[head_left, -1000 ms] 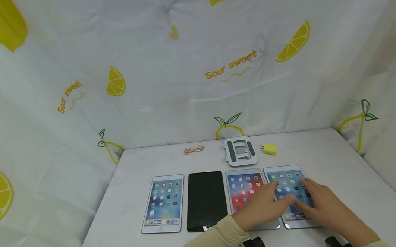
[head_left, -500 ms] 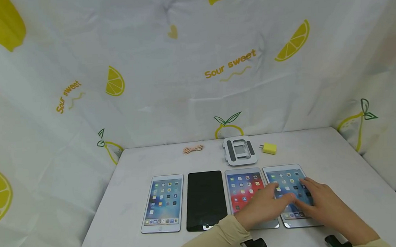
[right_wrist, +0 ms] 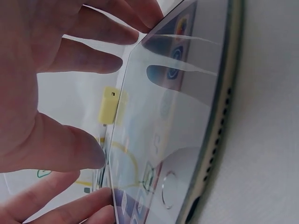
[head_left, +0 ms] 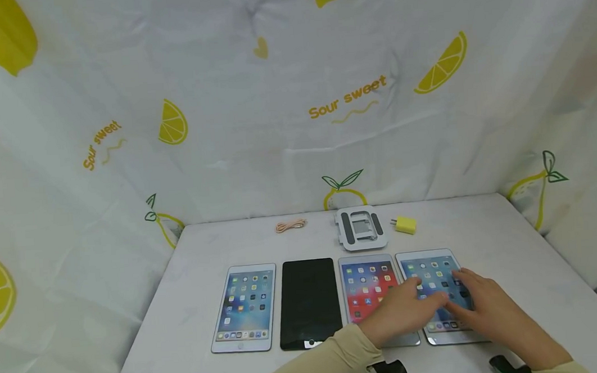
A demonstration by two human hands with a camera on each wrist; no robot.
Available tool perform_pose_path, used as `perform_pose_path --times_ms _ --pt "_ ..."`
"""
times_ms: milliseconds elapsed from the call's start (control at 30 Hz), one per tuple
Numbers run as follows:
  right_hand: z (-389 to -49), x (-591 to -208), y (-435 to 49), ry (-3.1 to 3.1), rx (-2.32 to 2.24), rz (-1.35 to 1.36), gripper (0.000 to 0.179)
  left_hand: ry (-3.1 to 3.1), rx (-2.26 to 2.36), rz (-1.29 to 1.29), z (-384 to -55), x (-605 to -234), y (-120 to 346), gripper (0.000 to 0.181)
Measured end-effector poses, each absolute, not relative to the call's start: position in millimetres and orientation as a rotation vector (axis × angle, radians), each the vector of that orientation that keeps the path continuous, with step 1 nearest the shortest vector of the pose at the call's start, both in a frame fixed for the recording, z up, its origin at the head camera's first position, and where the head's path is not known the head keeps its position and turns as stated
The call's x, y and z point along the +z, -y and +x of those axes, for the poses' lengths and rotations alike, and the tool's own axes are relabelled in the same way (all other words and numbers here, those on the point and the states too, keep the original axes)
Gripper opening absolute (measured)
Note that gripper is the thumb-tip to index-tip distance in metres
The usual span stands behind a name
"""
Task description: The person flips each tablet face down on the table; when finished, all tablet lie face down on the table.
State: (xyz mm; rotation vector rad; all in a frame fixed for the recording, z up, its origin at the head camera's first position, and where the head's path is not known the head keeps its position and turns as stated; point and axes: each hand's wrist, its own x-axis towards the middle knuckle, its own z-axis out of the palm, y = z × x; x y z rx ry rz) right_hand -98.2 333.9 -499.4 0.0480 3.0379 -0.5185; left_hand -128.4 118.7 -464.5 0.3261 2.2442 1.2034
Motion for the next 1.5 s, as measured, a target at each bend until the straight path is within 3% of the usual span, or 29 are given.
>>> perform_pose_path --times_ms 467,1067,1500 --pt "-99.1 -497.4 -334.1 -3.062 -0.507 0.054 0.095 -2.221 1.270 0.319 -133.2 -466.7 -118.9 0.062" --pt "-101.4 -495.6 -331.1 -3.017 -0.463 0.125 0.117 -2.025 1.549 0.170 -135.9 -469.8 -117.0 0.070" --pt "-104.2 -490.4 -327.0 -2.941 -0.465 0.187 0.123 -1.958 1.659 0.166 -136.1 -465.2 -117.7 0.067"
